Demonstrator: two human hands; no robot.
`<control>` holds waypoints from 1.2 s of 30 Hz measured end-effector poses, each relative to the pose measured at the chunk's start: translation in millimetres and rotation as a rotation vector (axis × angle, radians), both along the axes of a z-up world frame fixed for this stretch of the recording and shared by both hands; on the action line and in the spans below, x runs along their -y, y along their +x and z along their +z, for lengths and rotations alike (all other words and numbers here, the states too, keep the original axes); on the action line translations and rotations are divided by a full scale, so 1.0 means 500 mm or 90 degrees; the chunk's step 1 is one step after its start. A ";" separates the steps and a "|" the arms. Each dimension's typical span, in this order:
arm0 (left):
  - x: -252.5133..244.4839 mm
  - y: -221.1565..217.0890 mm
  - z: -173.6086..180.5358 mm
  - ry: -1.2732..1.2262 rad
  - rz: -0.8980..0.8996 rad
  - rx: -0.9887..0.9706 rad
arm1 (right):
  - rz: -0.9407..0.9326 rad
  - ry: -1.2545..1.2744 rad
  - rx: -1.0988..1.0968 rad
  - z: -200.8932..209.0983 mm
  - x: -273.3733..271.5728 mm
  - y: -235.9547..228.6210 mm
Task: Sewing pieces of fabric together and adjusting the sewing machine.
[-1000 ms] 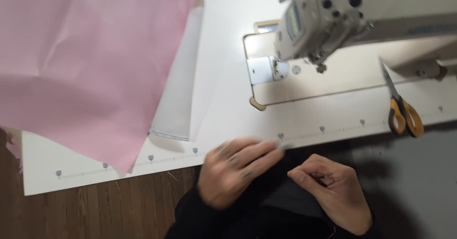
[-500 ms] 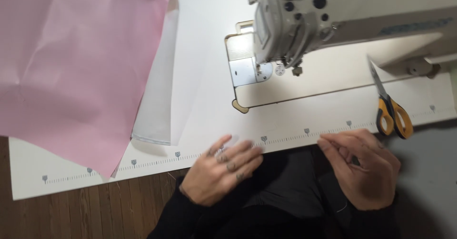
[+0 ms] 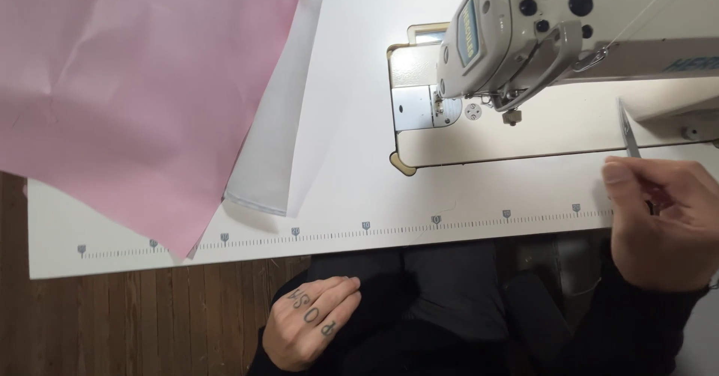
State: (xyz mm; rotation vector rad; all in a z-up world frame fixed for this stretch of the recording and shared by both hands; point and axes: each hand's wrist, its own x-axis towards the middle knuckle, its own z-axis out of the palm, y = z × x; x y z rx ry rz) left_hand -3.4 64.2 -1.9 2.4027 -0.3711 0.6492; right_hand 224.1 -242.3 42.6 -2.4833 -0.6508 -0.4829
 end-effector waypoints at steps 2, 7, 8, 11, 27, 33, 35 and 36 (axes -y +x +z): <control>0.010 0.015 0.024 -0.009 0.071 0.014 | -0.093 0.195 -0.114 -0.015 0.006 -0.003; 0.060 0.105 0.028 0.020 0.056 0.044 | 0.005 0.169 -0.213 -0.009 -0.170 0.018; 0.069 0.124 0.028 0.057 0.056 0.035 | 0.018 0.175 -0.242 -0.024 -0.201 0.023; 0.105 0.158 0.013 0.106 0.062 0.032 | 0.043 0.185 -0.246 -0.066 -0.246 0.046; 0.039 0.061 -0.004 -0.091 0.033 0.191 | 0.009 0.108 -0.079 -0.125 -0.301 0.084; 0.022 0.040 -0.018 -0.099 0.055 0.195 | 0.037 0.191 -0.116 -0.093 -0.305 0.043; 0.023 0.033 -0.024 -0.106 0.075 0.195 | 0.013 0.083 -0.102 -0.108 -0.281 0.038; 0.018 0.032 -0.025 -0.105 0.077 0.196 | 0.015 0.084 -0.102 -0.106 -0.283 0.036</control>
